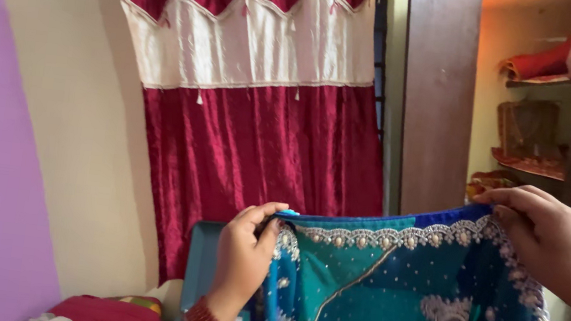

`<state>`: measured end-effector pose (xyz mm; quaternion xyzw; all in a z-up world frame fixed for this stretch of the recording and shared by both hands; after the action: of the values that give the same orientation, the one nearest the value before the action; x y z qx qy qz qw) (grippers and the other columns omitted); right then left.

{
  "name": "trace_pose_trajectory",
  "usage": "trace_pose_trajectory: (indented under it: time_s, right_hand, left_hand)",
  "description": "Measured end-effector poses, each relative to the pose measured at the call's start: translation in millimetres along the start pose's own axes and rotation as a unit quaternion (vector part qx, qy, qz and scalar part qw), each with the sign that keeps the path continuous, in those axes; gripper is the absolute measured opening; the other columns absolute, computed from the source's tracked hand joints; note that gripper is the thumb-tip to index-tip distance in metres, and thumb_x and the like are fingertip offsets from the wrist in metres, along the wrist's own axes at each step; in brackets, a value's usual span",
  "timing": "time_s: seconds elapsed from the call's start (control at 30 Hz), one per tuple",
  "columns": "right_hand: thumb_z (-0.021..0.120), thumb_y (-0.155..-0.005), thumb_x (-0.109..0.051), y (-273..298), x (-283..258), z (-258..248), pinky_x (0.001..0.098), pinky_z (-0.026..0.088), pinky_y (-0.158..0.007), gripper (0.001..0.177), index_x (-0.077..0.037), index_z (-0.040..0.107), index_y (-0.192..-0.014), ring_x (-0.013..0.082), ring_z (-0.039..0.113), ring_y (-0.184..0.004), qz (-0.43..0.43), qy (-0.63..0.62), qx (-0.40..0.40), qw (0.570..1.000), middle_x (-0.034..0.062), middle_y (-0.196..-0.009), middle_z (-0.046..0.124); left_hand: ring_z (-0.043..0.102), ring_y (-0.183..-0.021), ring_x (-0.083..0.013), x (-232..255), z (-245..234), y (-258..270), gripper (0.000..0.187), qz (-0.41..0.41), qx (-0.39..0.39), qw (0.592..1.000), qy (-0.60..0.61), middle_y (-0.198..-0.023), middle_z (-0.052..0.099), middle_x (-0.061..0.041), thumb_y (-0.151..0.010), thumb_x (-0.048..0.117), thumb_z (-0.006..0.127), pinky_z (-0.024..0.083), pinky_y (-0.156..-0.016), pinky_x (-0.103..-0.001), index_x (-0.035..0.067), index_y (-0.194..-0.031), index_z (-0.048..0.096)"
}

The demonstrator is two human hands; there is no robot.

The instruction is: The person folds a teal and blue embroidered garment on a bed next to an open suitcase. They repeatedly unfold and refold the fabric, aligning the edges and smoothing the material by hand.

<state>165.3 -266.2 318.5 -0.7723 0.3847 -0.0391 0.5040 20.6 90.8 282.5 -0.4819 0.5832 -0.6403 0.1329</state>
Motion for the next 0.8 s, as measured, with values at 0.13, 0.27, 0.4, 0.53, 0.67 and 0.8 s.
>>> trace_pose_trajectory:
  time_s: [0.13, 0.27, 0.4, 0.53, 0.67, 0.8]
  right_hand:
    - [0.061, -0.099, -0.014, 20, 39, 0, 0.0348, 0.06, -0.082, 0.024, -0.002, 0.075, -0.114, 0.0214, 0.077, -0.087, 0.069, -0.141, -0.073, 0.985, 0.0115, -0.099, 0.074]
    - [0.059, -0.102, -0.011, 37, 97, 38, 0.0402, 0.062, -0.079, 0.028, 0.0, 0.077, -0.122, 0.0285, 0.077, -0.083, 0.215, -0.258, -0.169, 0.927, 0.018, -0.098, 0.075]
    - [0.066, -0.092, -0.014, 56, 154, 123, 0.0317, 0.058, -0.079, 0.026, -0.005, 0.081, -0.112, 0.015, 0.07, -0.083, 0.135, -0.214, -0.174, 0.952, 0.0081, -0.096, 0.078]
    - [0.066, -0.094, -0.011, 107, 201, 216, 0.0321, 0.058, -0.076, 0.026, -0.009, 0.081, -0.114, 0.0161, 0.07, -0.078, 0.257, -0.175, -0.206, 0.928, 0.011, -0.09, 0.081]
    - [0.061, -0.099, -0.011, 183, 214, 279, 0.04, 0.058, -0.074, 0.025, -0.011, 0.08, -0.115, 0.0235, 0.072, -0.073, 0.356, -0.124, -0.28, 0.883, 0.0123, -0.089, 0.08]
    - [0.068, -0.089, -0.014, 244, 203, 312, 0.0365, 0.058, -0.082, 0.024, -0.014, 0.083, -0.108, 0.0254, 0.074, -0.086, 0.245, -0.018, -0.287, 0.926, 0.0114, -0.094, 0.078]
  left_hand:
    - [0.057, -0.061, -0.0034, 0, 0, 16, 0.023, -0.051, -0.061, 0.992, 0.098, -0.08, 0.072, 0.0, -0.09, 0.004, 0.066, 0.046, -0.054, -0.024, 0.004, -0.11, 0.078]
    - [0.054, -0.058, -0.003, -36, 23, 35, 0.021, -0.114, -0.115, 0.983, 0.088, -0.068, 0.07, 0.0, -0.091, 0.005, 0.066, 0.043, -0.051, -0.024, 0.004, -0.109, 0.078]
    - [0.062, -0.059, -0.0089, -110, 79, 57, 0.023, -0.137, -0.121, 0.982, 0.035, -0.071, 0.074, -0.004, -0.089, 0.006, 0.068, 0.049, -0.056, -0.028, 0.006, -0.11, 0.077]
    - [0.069, -0.067, -0.0235, -190, 132, 121, 0.05, -0.21, -0.142, 0.965, -0.073, -0.074, 0.073, -0.012, -0.084, 0.013, 0.073, 0.054, -0.068, -0.038, 0.014, -0.133, 0.063]
    - [0.072, -0.077, -0.0278, -234, 164, 213, 0.054, -0.252, -0.183, 0.946, -0.088, -0.08, 0.075, -0.01, -0.085, 0.017, 0.074, 0.055, -0.073, -0.042, 0.017, -0.137, 0.059]
    - [0.073, -0.073, -0.0231, -232, 180, 295, 0.053, -0.333, -0.243, 0.91, -0.033, -0.077, 0.074, -0.007, -0.085, 0.019, 0.075, 0.056, -0.071, -0.038, 0.019, -0.137, 0.061]
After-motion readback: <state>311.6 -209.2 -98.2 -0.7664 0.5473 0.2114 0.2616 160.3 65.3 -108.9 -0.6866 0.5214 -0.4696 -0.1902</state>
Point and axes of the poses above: each hand's wrist, its own y-axis away from the middle knuckle, its own z-axis out of the palm, x = y × z, the point moved 2 cm from there along -y, towards the middle knuckle
